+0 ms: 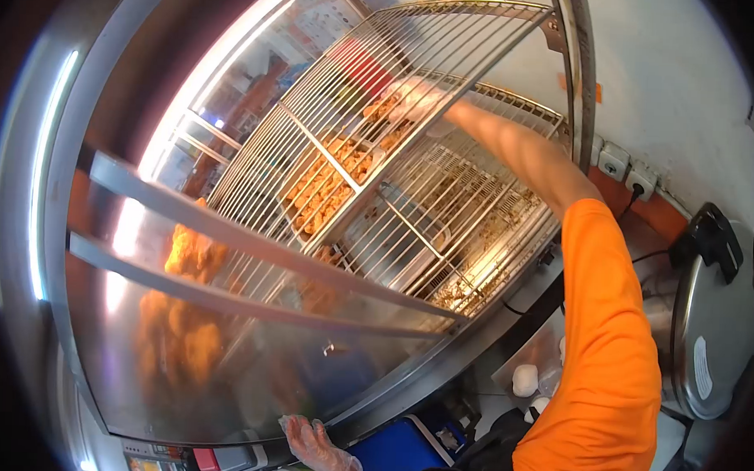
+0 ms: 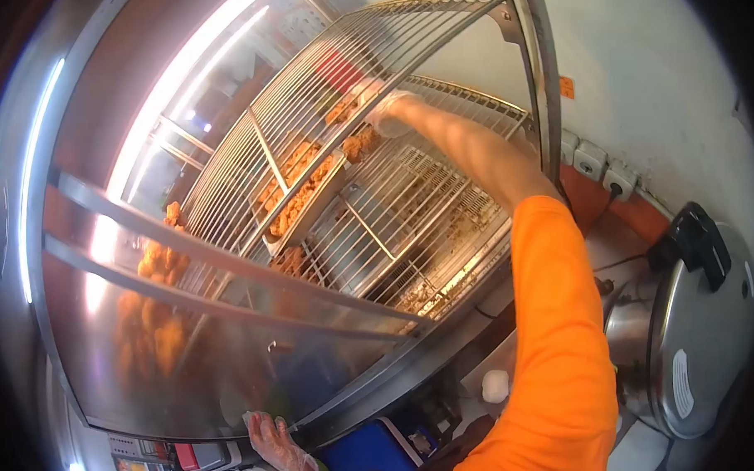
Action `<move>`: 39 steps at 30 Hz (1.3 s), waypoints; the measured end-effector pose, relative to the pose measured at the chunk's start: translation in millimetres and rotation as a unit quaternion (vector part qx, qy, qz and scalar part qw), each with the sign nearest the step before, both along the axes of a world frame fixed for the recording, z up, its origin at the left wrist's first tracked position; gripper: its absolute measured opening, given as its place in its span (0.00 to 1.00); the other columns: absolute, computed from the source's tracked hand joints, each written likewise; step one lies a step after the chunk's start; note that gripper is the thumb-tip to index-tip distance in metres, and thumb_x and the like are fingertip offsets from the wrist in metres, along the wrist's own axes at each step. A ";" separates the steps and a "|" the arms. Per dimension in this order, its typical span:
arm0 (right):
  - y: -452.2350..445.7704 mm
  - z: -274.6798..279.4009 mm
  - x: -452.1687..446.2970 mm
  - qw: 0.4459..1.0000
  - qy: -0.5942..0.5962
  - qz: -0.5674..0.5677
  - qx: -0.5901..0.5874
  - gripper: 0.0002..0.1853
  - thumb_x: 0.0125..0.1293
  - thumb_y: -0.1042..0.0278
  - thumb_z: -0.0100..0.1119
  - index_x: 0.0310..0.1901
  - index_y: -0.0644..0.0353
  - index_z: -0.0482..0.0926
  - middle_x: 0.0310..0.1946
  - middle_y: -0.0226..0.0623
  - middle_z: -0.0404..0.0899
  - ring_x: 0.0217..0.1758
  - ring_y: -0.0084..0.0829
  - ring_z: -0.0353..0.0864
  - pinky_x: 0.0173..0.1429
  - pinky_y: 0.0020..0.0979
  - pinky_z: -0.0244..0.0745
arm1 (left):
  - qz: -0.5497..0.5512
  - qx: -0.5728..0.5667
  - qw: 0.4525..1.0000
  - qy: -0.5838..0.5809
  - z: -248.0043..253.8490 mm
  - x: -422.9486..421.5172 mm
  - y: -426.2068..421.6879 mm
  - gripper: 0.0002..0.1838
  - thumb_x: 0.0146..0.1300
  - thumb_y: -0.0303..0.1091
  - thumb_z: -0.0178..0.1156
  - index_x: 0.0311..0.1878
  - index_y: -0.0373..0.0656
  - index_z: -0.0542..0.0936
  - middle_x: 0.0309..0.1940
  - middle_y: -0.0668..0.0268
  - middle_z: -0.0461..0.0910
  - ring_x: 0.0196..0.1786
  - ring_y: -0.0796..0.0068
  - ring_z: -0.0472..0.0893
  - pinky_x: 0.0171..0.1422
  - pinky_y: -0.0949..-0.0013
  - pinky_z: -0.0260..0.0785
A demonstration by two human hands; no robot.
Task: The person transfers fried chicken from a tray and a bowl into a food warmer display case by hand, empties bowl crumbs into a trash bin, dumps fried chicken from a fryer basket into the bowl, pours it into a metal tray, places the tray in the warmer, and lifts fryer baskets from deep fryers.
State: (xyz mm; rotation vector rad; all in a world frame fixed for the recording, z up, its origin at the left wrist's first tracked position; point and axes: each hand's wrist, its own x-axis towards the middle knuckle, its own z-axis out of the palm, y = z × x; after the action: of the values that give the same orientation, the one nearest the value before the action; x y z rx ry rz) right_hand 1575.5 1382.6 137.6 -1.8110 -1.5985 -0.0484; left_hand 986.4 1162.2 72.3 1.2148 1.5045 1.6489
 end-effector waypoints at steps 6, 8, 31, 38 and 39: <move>34.2 -7.8 10.5 1.000 -0.030 0.008 -0.002 0.25 0.51 0.71 0.68 0.54 0.52 0.81 0.51 0.40 0.81 0.53 0.33 0.80 0.57 0.37 0.77 | -0.035 -0.028 0.999 -0.023 3.5 -19.6 -3.1 0.19 0.77 0.38 0.31 0.62 0.42 0.64 0.49 0.61 0.68 0.49 0.64 0.69 0.62 0.57 0.59; 40.7 -12.1 8.3 0.999 -0.045 0.028 0.004 0.24 0.51 0.71 0.68 0.54 0.52 0.81 0.51 0.40 0.81 0.53 0.33 0.80 0.56 0.37 0.77 | -0.029 -0.056 0.950 0.305 -34.7 -83.6 0.0 0.17 0.77 0.39 0.31 0.56 0.43 0.67 0.43 0.62 0.67 0.46 0.65 0.67 0.57 0.59 0.59; 102.7 -12.4 48.9 0.966 -0.057 -0.251 0.006 0.22 0.51 0.71 0.67 0.52 0.52 0.82 0.48 0.40 0.82 0.50 0.36 0.81 0.53 0.38 0.77 | 0.035 -0.108 0.855 0.506 -18.8 -118.4 -18.9 0.24 0.77 0.46 0.26 0.55 0.39 0.67 0.48 0.56 0.70 0.53 0.59 0.70 0.63 0.52 0.61; 114.7 -7.5 -10.2 0.986 -0.124 -0.115 -0.013 0.22 0.51 0.71 0.66 0.51 0.52 0.82 0.47 0.40 0.83 0.50 0.37 0.82 0.52 0.38 0.77 | 0.059 -0.077 0.959 0.265 -46.5 -141.4 -14.6 0.29 0.77 0.54 0.25 0.66 0.45 0.63 0.65 0.59 0.65 0.67 0.62 0.65 0.72 0.53 0.57; 119.7 -12.6 -20.5 0.986 -0.131 -0.098 -0.016 0.22 0.51 0.71 0.66 0.51 0.52 0.82 0.47 0.40 0.83 0.50 0.37 0.82 0.52 0.38 0.77 | 0.027 -0.080 0.943 0.321 -45.9 -142.0 -11.9 0.30 0.76 0.55 0.25 0.67 0.46 0.62 0.67 0.59 0.64 0.68 0.62 0.64 0.72 0.52 0.56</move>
State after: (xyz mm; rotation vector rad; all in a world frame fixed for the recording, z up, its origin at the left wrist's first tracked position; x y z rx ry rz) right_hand 1555.0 1502.3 125.0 -2.0504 -1.5973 -0.3668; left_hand 844.5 1150.3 26.4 1.7289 2.0224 1.1723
